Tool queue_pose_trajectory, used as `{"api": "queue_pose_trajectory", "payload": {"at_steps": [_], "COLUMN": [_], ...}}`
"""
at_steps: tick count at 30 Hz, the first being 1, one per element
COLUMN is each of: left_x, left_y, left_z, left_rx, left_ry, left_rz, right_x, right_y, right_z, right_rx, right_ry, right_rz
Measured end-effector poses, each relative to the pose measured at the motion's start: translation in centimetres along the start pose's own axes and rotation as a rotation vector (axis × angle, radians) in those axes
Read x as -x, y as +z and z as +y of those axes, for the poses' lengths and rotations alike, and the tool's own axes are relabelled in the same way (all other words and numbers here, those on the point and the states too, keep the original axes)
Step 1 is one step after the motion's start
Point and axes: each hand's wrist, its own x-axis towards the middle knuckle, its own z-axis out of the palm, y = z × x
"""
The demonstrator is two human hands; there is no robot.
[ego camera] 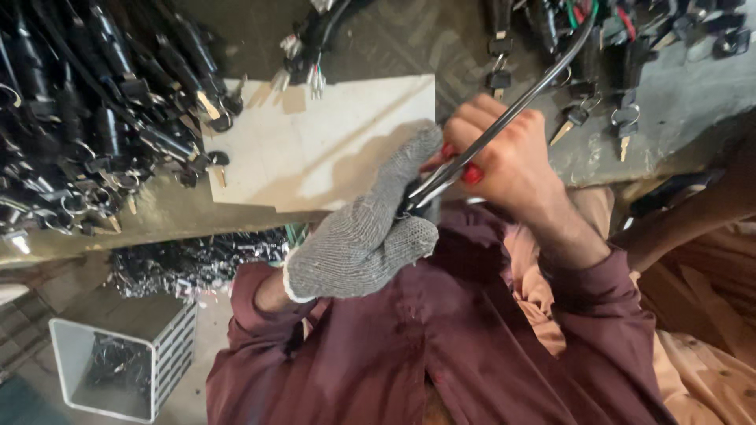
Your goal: The person strips the outer insulation from the end of a black cable using pliers, pulling away cut insulation to expose inner colored wires. They reposition the cable repeatedly, cut and remove sections of jacket, and place the finished cable with a pile of completed cables on the workbench.
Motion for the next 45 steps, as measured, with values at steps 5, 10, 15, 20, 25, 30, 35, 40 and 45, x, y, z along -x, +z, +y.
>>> {"api": "queue_pose_trajectory", "payload": {"at_steps": [5, 10, 15, 20, 25, 30, 35, 40, 45], "left_x": [-0.4, -1.2, -0.9, -0.6, -1.0, -1.2, -0.9, 0.0, 0.5], "left_y": [0.7, 2.0, 3.5, 4.4, 3.9, 2.7, 1.2, 1.3, 2.1], "left_z": [-1.3, -3.1, -4.2, -4.9, -5.3, -4.3, -2.0, -1.7, -2.7], "left_rx": [-0.198, -0.365, -0.570, -0.948, -1.092, -0.942, -0.397, 0.355, 0.678], "left_ry": [0.295, 0.352, 0.374, 0.375, 0.413, 0.452, 0.323, 0.258, 0.156], "left_rz": [0.254, 0.368, 0.463, 0.610, 0.642, 0.543, 0.296, -0.021, -0.063], "right_x": [1.6, 2.3, 2.8, 4.2, 4.6, 4.7, 2.8, 0.7, 0.5], "right_y": [0.4, 1.3, 1.2, 1.2, 2.8, 2.9, 2.5, 2.7, 2.9], "right_z": [-0.3, -1.0, -1.7, -2.6, -3.1, -4.2, -3.7, -1.7, 0.1], "right_rx": [-0.119, -0.106, -0.011, 0.096, 0.008, -0.132, -0.085, -0.073, -0.307], "right_ry": [-0.008, 0.041, 0.143, 0.304, 0.375, 0.353, 0.328, -0.102, -0.016], "right_rz": [0.150, 0.174, 0.174, 0.101, 0.190, 0.165, 0.256, 0.455, 0.213]}}
